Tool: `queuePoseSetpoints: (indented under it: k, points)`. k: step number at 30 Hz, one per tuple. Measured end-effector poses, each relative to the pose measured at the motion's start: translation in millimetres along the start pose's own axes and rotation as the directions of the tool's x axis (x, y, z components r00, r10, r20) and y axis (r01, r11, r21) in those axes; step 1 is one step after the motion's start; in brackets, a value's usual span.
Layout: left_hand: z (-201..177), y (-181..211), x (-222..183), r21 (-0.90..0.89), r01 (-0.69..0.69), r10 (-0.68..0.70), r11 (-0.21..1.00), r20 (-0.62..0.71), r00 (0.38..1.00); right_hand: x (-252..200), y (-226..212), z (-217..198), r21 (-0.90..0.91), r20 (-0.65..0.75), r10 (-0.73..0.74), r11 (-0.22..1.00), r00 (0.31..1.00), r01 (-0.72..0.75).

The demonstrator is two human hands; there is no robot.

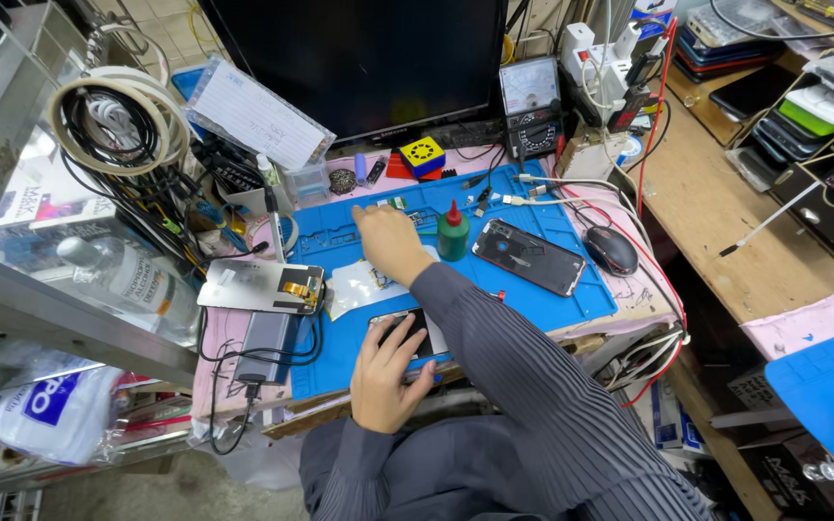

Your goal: The person is repairing a mobile phone by using a screwdriver to remove screws from the internal frame and handling the components by hand on a blue mat.

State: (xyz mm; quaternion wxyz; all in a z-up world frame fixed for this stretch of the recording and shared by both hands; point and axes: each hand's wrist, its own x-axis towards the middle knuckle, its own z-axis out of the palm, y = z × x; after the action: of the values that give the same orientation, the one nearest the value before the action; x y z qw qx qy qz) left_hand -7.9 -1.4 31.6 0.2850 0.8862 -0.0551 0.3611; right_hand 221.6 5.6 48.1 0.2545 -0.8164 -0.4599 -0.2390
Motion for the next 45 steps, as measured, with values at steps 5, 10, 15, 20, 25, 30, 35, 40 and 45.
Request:
queuePoseSetpoints:
  k: [5, 10, 15, 20, 25, 30, 35, 40, 45]
  points:
    - [-0.7, 2.3, -0.9, 0.002, 0.021, -0.021, 1.0, 0.0, 1.0, -32.6, -21.4, -79.3, 0.389, 0.012, 0.112, 0.915, 0.994, -0.108]
    - [-0.4, 5.6, -0.3, 0.022, 0.02, -0.019, 1.0, -0.03, 0.999, -107.6, -25.1, -147.9, 0.55, 0.075, 0.246, 0.798, 0.966, -0.246]
    - [1.7, -4.3, -0.9, 0.097, -0.086, 0.08, 0.992, 0.063, 0.995, -214.3, 3.4, -209.4, 0.384, 0.019, 0.233, 0.896, 0.972, -0.222]
    - [11.9, -11.5, -14.6, 0.244, -0.061, 0.031, 0.968, 0.126, 0.991, -329.7, 14.0, -305.3, -0.02, -0.318, 0.34, 0.931, 0.885, -0.365]
    - [22.6, -16.3, -26.5, 0.305, -0.052, 0.036, 0.951, 0.057, 0.998, -420.8, 21.4, -385.2, -0.285, -0.751, 0.291, 0.667, 0.592, -0.689]
    - [23.7, -18.0, -31.0, 0.31, -0.058, 0.044, 0.949, 0.051, 0.998, -493.7, 97.6, -475.8, 0.356, -0.844, 0.483, 0.83, 0.234, -0.43]
    - [19.5, -12.2, -26.5, 0.285, -0.036, 0.018, 0.958, 0.063, 0.998, -529.3, 195.5, -571.3, 0.339, -0.631, 0.76, 0.45, 0.155, -0.826]
    - [16.7, -6.3, -24.0, 0.312, -0.035, 0.02, 0.949, 0.053, 0.998, -521.5, 241.3, -607.4, 0.154, -0.581, 0.81, 0.202, 0.077, -0.967]
    - [18.9, -7.1, -23.4, 0.309, -0.04, 0.023, 0.95, 0.058, 0.998, -527.5, 214.7, -613.2, 0.11, -0.565, 0.821, 0.164, 0.074, -0.98]
